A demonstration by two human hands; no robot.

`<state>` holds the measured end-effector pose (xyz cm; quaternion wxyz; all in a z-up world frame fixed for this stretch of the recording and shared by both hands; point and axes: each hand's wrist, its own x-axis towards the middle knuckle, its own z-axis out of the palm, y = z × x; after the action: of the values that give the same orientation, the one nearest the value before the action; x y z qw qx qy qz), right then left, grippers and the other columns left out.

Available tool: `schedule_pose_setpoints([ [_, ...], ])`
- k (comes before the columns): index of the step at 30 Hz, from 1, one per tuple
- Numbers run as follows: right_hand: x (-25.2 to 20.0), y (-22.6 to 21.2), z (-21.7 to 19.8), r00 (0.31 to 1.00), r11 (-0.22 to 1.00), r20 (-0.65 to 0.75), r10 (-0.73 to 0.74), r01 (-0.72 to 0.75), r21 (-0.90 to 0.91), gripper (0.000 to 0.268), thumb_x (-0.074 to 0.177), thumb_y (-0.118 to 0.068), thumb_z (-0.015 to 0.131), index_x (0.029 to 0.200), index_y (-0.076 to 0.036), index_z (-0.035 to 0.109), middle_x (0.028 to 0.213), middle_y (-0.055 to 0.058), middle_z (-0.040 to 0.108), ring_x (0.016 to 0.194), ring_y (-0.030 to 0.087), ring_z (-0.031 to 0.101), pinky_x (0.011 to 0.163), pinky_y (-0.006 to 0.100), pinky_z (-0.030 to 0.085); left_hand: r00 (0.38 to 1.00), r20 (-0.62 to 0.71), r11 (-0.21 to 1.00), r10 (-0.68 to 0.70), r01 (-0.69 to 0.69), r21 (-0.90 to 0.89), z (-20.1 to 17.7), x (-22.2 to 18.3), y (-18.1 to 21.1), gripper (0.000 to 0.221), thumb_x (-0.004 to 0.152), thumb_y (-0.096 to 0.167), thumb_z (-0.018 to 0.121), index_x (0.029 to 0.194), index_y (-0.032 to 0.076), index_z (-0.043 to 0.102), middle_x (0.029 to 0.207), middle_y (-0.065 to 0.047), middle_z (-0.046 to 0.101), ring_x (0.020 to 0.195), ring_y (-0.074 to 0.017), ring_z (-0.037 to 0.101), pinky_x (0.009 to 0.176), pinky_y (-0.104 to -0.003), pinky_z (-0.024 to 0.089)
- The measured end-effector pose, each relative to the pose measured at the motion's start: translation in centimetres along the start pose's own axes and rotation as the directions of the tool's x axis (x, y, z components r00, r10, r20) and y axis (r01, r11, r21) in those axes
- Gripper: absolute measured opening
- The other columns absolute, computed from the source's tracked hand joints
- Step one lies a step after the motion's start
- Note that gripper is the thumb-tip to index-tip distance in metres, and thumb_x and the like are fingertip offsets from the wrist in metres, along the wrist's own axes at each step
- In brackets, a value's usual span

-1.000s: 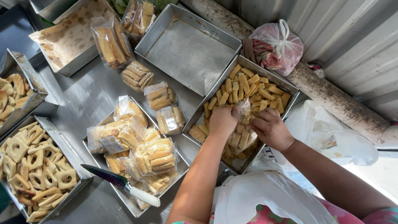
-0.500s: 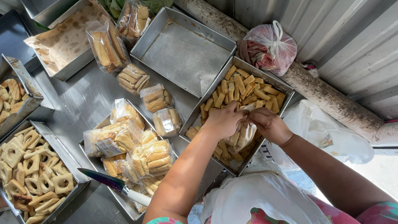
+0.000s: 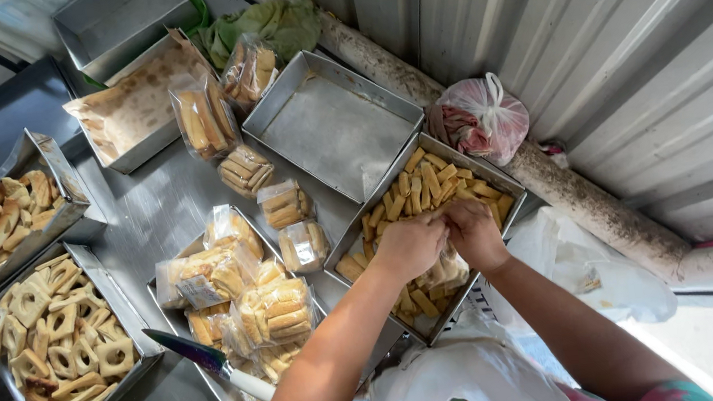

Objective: The person scoops rectangular snack pieces from a metal tray into clear plastic bags using a rainbow-colored spatula. The person then places the filled bags into a larger white sack. The person repeats this process with multiple bags.

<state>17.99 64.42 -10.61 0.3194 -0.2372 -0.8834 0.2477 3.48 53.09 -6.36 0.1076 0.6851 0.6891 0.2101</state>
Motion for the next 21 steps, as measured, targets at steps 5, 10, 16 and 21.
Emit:
schedule_pose_setpoints([
  [5,0.6,1.3,1.7,0.978,0.997,0.198,-0.066,0.072,-0.027,0.017,0.078,-0.009,0.072,0.095,-0.009,0.071,0.095,0.007,0.07,0.1,0.03,0.064,0.088,0.045,0.044,0.957,-0.249,0.986,-0.148,0.125,-0.106,0.7,-2.2,1.5,0.016,0.099,0.023,0.064,0.099,0.008,0.07,0.097,-0.009,0.071,0.08,-0.0307,0.071,0.068,-0.04,0.057],
  [10,0.2,5.5,3.2,0.966,0.991,0.226,0.126,-0.112,-0.073,0.011,0.098,-0.017,0.065,0.096,-0.007,0.068,0.097,0.009,0.069,0.095,0.032,0.067,0.088,0.043,0.053,0.92,-0.389,0.978,-0.052,-0.032,-0.207,2.5,-5.2,2.1,0.013,0.096,0.018,0.063,0.095,0.006,0.066,0.1,-0.013,0.069,0.078,-0.0297,0.069,0.068,-0.039,0.058],
  [16,-2.0,10.2,4.1,0.745,0.796,0.388,0.543,-0.604,0.046,0.021,0.103,-0.028,0.059,0.108,-0.01,0.068,0.099,0.01,0.071,0.085,0.03,0.069,0.08,0.038,0.054,0.856,-0.312,0.795,-0.413,0.172,-0.581,5.8,-6.1,0.2,0.023,0.108,0.019,0.06,0.095,0.002,0.065,0.086,-0.012,0.064,0.075,-0.0248,0.064,0.067,-0.031,0.05],
  [21,-2.3,13.0,5.7,0.681,0.696,0.441,0.585,-0.701,0.16,0.032,0.109,-0.035,0.058,0.108,-0.004,0.068,0.09,0.009,0.066,0.082,0.025,0.061,0.078,0.039,0.05,0.788,0.254,-0.373,-0.561,0.033,-0.927,5.2,-7.1,-1.4,0.024,0.108,0.023,0.051,0.091,0.009,0.061,0.078,-0.001,0.055,0.063,-0.0112,0.05,0.054,-0.025,0.039],
])
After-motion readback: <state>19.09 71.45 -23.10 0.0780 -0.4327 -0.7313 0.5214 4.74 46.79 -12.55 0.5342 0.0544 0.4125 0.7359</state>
